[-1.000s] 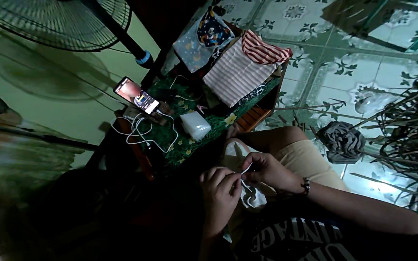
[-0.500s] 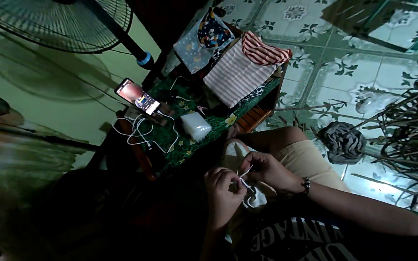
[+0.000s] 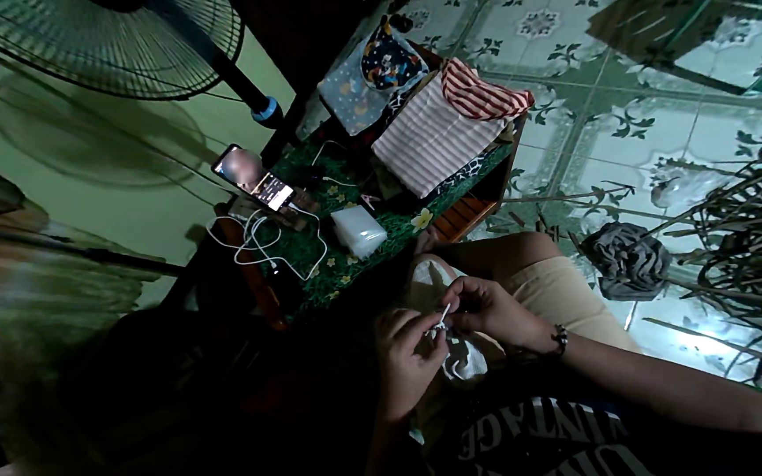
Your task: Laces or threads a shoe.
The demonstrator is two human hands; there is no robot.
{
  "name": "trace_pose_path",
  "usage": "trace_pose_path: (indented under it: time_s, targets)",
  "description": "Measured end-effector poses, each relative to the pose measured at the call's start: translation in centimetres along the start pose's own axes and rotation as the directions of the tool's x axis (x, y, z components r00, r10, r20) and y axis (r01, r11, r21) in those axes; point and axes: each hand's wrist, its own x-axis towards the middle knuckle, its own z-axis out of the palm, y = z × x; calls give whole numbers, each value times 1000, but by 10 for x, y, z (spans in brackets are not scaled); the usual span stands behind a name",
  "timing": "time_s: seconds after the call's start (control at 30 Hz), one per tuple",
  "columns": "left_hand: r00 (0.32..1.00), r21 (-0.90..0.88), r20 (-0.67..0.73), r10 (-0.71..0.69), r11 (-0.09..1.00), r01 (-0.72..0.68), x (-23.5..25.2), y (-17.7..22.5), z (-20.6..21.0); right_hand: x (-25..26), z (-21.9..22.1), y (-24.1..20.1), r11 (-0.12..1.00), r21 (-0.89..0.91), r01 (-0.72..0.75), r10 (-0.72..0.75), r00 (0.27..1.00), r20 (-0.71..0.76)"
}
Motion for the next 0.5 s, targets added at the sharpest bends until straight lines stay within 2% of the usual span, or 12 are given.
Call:
trace_pose_path:
  time_s: [0.1, 0.2, 0.3, 0.4, 0.5]
  targets:
    - [998, 139, 4, 56, 989, -56, 1, -1, 1, 0, 2, -1, 999, -51, 15, -15, 1000, -3]
    - [1000, 99, 13, 17, 995, -18, 0, 0, 0, -2, 0, -1, 997, -61, 36, -37, 999, -8]
    - [995, -90, 51, -91, 991, 96, -3, 0, -2, -1, -2, 0, 1000, 8, 24, -24, 999, -25]
    - [986, -374, 77, -148, 912, 166, -4, -1, 0, -2, -4, 4, 998, 65, 14, -13, 1000, -8]
    - [975, -472, 86, -206, 853, 222, -9, 0, 6, -3, -4, 6, 999, -2, 42, -42, 997, 71]
